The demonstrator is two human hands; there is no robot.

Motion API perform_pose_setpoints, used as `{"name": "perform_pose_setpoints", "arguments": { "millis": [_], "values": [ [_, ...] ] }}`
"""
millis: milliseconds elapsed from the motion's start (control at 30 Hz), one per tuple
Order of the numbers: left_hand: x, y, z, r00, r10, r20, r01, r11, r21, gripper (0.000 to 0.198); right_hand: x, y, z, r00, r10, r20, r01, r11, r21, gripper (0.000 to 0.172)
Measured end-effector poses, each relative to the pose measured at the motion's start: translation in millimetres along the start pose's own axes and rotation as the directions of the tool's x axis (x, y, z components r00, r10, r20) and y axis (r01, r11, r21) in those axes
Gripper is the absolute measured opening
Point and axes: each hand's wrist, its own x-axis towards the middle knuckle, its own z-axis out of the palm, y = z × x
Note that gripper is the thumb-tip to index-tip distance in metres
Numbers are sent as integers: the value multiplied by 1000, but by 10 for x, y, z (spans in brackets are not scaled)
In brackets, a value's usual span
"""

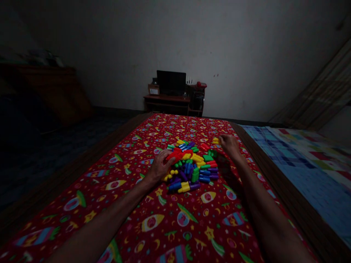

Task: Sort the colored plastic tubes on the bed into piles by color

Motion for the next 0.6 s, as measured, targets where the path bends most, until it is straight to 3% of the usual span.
{"name": "perform_pose_setpoints", "arguments": {
  "millis": [133, 233, 300, 367, 467, 533, 600],
  "values": [
    [-3, -20, 22, 999, -15, -49, 15, 1000, 4, 37, -17, 399, 40, 982, 186, -28, -188, 969, -162, 36],
    [-3, -48, 33, 997, -23, -78, 24, 1000, 17, 37, -3, 336, -12, 979, 200, -40, -204, 959, -194, 36],
    [-4, -63, 36, 995, -29, -99, 32, 999, 28, 37, 12, 125, -75, 995, 94, 34, -88, 982, -167, 34],
    [-6, -73, 33, 992, -39, -116, 44, 998, 38, 38, -15, -161, -124, 977, -85, 193, 104, 991, -87, 31],
    [-7, -88, 16, 991, -57, -120, 63, 996, 55, 40, -174, -566, -116, 830, -312, 462, 332, 943, 41, 26],
    [-8, -103, 0, 990, -78, -119, 87, 994, 69, 42, -306, -730, -63, 778, -361, 515, 410, 912, 21, 23],
    [-10, -117, -12, 986, -111, -123, 122, 989, 85, 43, -387, -782, -6, 795, -366, 484, 437, 899, -38, 23]
  ]
}}
